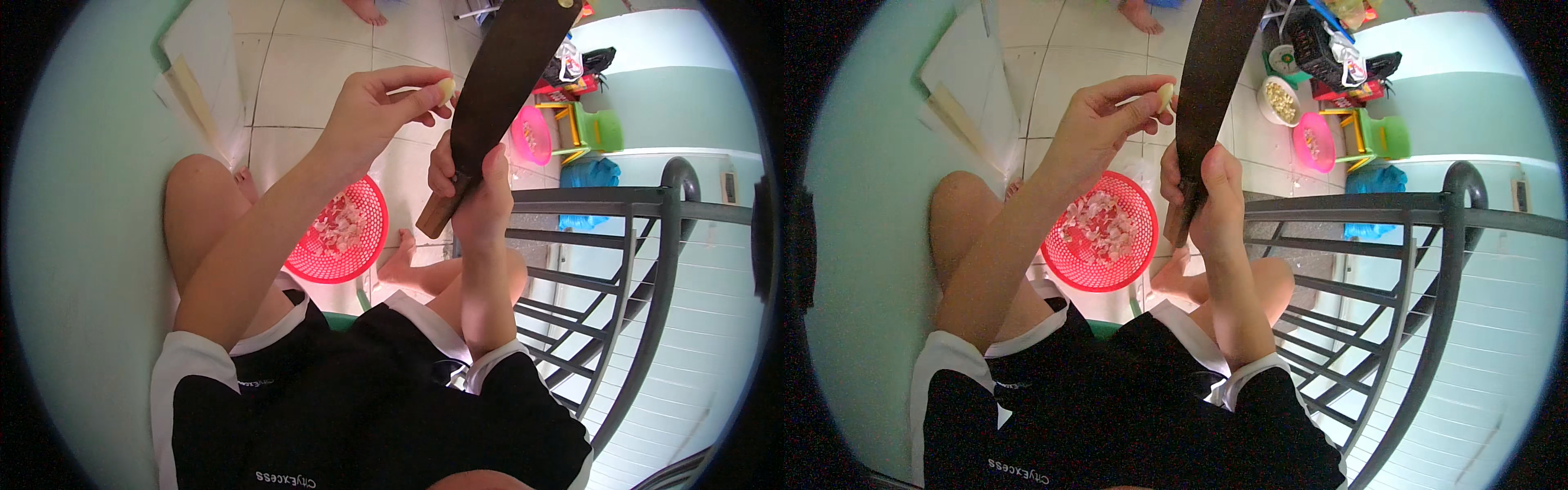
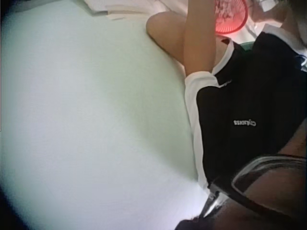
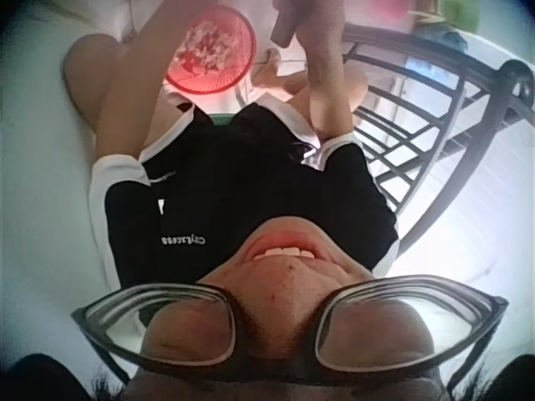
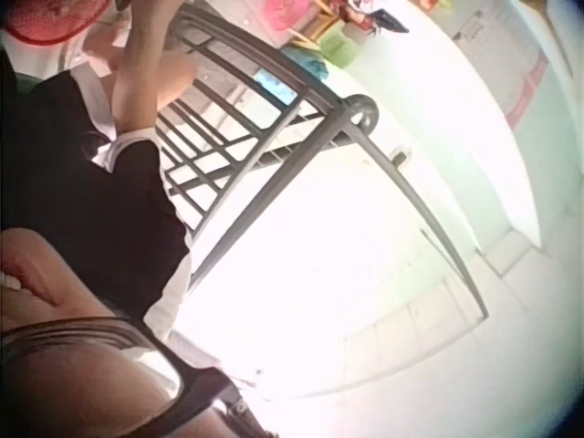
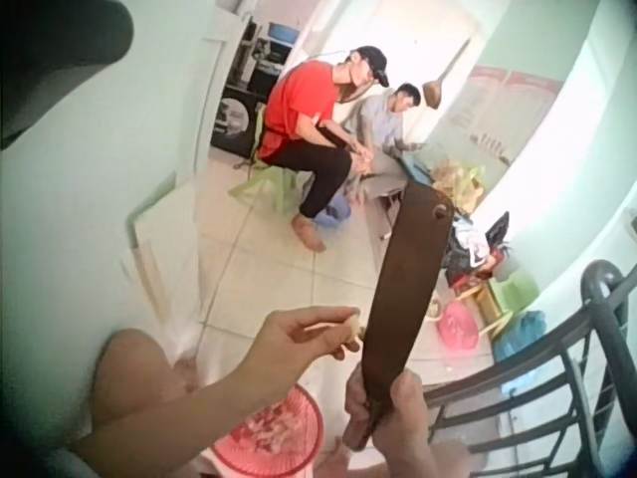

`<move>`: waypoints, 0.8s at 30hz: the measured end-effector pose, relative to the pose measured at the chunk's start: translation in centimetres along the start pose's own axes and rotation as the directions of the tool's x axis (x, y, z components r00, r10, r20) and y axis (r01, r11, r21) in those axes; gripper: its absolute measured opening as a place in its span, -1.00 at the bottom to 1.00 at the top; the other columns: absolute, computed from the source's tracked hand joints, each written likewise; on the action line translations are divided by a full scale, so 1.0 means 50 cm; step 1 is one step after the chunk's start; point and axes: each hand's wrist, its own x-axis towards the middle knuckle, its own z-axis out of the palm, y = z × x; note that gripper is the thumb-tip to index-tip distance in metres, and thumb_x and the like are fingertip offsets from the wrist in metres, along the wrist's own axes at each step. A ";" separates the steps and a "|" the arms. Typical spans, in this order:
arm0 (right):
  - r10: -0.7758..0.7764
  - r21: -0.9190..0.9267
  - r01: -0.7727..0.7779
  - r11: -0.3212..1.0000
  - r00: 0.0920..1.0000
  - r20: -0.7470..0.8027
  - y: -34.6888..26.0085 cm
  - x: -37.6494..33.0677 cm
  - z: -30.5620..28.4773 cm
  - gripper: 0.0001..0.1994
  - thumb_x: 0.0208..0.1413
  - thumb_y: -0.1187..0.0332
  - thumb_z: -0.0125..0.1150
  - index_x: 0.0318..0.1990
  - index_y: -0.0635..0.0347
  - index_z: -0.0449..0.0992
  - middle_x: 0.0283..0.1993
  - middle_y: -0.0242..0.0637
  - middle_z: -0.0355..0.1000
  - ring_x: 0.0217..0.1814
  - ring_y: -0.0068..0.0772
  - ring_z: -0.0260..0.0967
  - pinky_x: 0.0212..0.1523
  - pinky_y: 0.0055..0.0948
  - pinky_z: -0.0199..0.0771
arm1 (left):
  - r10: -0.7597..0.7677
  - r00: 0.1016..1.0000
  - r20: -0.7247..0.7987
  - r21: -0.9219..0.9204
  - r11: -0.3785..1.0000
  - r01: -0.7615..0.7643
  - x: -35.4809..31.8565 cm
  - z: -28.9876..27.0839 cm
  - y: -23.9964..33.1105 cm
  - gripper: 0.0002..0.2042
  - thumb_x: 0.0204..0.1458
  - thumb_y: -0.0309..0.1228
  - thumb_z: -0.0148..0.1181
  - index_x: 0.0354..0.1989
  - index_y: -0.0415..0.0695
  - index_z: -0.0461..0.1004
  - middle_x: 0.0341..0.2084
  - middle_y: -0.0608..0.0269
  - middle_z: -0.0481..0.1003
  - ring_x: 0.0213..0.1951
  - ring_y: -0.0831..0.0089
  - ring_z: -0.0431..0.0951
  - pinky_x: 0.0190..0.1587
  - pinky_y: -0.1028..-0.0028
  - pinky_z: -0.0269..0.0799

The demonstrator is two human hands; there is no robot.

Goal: The person peels garlic cloves by hand and using a large knife, then places the peeled cloves into a red plastic basket.

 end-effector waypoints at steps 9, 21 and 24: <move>-0.007 -0.096 0.010 0.995 0.999 0.031 0.022 -0.011 -0.033 -0.34 0.23 -0.12 -0.16 0.14 0.40 0.24 -0.48 -0.39 0.20 -0.56 -0.67 0.07 -0.55 -0.67 0.04 | -0.063 0.996 -0.055 0.081 0.994 0.067 -0.008 0.006 -0.011 -0.73 0.07 -0.48 0.19 -0.06 -0.29 0.47 -0.29 0.22 0.54 -0.29 0.53 0.52 -0.23 0.57 0.39; -0.053 -0.235 0.059 0.970 0.998 0.030 0.017 -0.028 -0.052 -0.31 0.21 -0.07 -0.07 0.28 0.34 0.13 -0.50 -0.44 0.18 -0.54 -0.70 0.04 -0.55 -0.70 0.01 | -0.044 0.998 -0.048 0.149 0.988 0.050 -0.018 0.018 -0.017 -0.76 0.04 -0.49 0.22 -0.12 -0.29 0.47 -0.32 0.21 0.55 -0.30 0.45 0.58 -0.28 0.54 0.42; -0.091 -0.299 0.084 0.951 0.996 -0.008 0.018 -0.028 -0.049 -0.32 0.21 -0.07 -0.06 0.27 0.34 0.15 -0.51 -0.45 0.17 -0.54 -0.71 0.04 -0.55 -0.70 0.00 | -0.030 0.999 -0.026 0.162 0.986 0.034 -0.017 0.021 -0.016 -0.76 0.04 -0.50 0.21 -0.12 -0.29 0.46 -0.32 0.21 0.55 -0.29 0.45 0.58 -0.27 0.54 0.42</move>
